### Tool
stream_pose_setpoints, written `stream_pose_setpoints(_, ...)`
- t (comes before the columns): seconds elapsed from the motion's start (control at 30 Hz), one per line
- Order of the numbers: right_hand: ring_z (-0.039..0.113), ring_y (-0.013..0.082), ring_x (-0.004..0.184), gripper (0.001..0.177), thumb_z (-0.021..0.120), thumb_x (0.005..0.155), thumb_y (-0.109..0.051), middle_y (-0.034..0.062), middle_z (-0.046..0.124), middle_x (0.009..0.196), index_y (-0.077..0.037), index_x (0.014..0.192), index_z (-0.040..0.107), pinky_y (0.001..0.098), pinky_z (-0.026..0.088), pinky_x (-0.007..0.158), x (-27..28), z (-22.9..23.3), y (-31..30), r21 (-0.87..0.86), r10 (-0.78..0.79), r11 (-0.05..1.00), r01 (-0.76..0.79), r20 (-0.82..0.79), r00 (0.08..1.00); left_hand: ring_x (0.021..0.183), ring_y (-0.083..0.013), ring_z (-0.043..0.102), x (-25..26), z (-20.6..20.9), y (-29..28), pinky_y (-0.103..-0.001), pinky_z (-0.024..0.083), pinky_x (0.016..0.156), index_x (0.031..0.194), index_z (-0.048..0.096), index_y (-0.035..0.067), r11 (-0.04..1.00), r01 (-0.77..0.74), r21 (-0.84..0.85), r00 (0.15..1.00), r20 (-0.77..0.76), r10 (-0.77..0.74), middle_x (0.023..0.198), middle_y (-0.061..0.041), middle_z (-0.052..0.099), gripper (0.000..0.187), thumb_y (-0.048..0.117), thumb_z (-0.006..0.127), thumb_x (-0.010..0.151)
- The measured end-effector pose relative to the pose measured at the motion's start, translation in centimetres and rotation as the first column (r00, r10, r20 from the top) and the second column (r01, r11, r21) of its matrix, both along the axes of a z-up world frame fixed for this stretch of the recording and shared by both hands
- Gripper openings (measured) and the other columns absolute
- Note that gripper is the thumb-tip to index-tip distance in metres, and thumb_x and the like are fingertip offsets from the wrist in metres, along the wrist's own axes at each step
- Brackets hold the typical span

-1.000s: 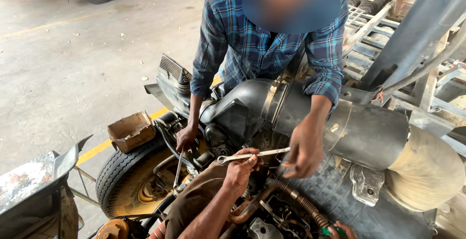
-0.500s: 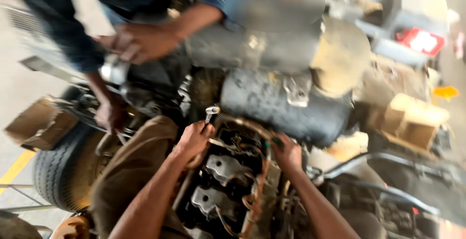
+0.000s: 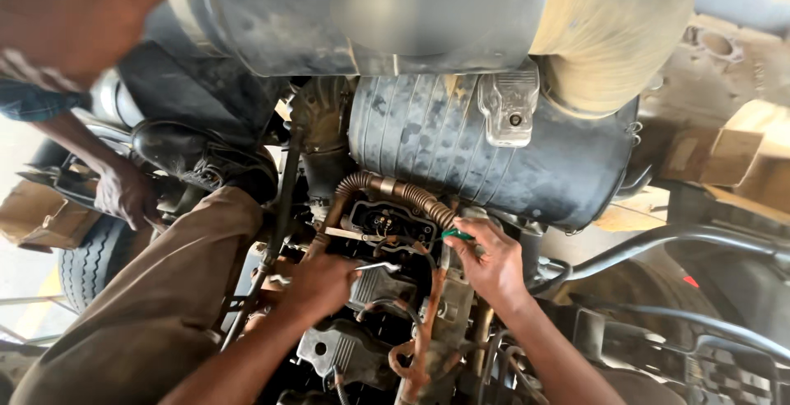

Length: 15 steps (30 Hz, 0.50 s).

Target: The person manipulates engine components, handles a screwdriver, and uses a wrench to work on an engine block in coordination with another person.

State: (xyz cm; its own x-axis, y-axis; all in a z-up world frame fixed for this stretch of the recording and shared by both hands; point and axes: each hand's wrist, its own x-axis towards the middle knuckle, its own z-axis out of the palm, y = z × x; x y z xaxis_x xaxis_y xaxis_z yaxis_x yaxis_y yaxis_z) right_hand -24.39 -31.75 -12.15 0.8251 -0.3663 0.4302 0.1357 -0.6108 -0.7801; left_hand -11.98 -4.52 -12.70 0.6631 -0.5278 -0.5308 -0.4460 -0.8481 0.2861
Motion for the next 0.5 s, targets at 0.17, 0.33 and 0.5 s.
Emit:
stream_pose_setpoints(0.17,0.079,0.0236,0.097,0.029,0.081,0.088,-0.017,0.0146,0.076,0.112,-0.002,0.113,0.073,0.0317,0.066,0.08,0.2,0.5,0.3,-0.114,-0.004,0.993,0.01,0.051,0.999,0.095,-0.0319,0.072,-0.8,-6.2,-1.5,-0.045,0.059,0.084,0.117,0.074,0.009,0.908,0.269,-0.322,0.913,0.386,-0.134,0.099,-0.015,0.073,0.043,0.01,0.065,0.075)
stream_pose_setpoints(0.33,0.08,0.0219,0.094,0.028,0.083,0.085,-0.011,0.0136,0.076,0.111,-0.004,0.111,0.073,0.0292,0.068,0.077,0.2,-0.2,0.6,0.0,0.031,1.0,-0.031,0.013,0.999,0.086,-0.0263,0.072,0.8,-4.6,-0.6,-0.046,0.056,0.082,0.104,0.08,0.018,0.961,-0.071,-0.266,0.996,-0.075,0.053,0.095,-0.01,0.078,0.019,0.028,0.069,0.092)
stream_pose_setpoints(0.5,0.079,0.0207,0.094,0.036,0.083,0.083,-0.004,0.0123,0.075,0.109,-0.005,0.116,0.068,0.0283,0.067,0.077,0.7,-0.7,0.5,0.04,0.039,0.998,-0.044,0.115,0.993,0.073,-0.0199,0.068,8.2,-2.2,1.5,-0.038,0.055,0.068,0.114,0.08,0.024,0.956,-0.276,-0.101,0.956,-0.133,0.261,0.102,-0.009,0.081,0.023,0.024,0.065,0.097)
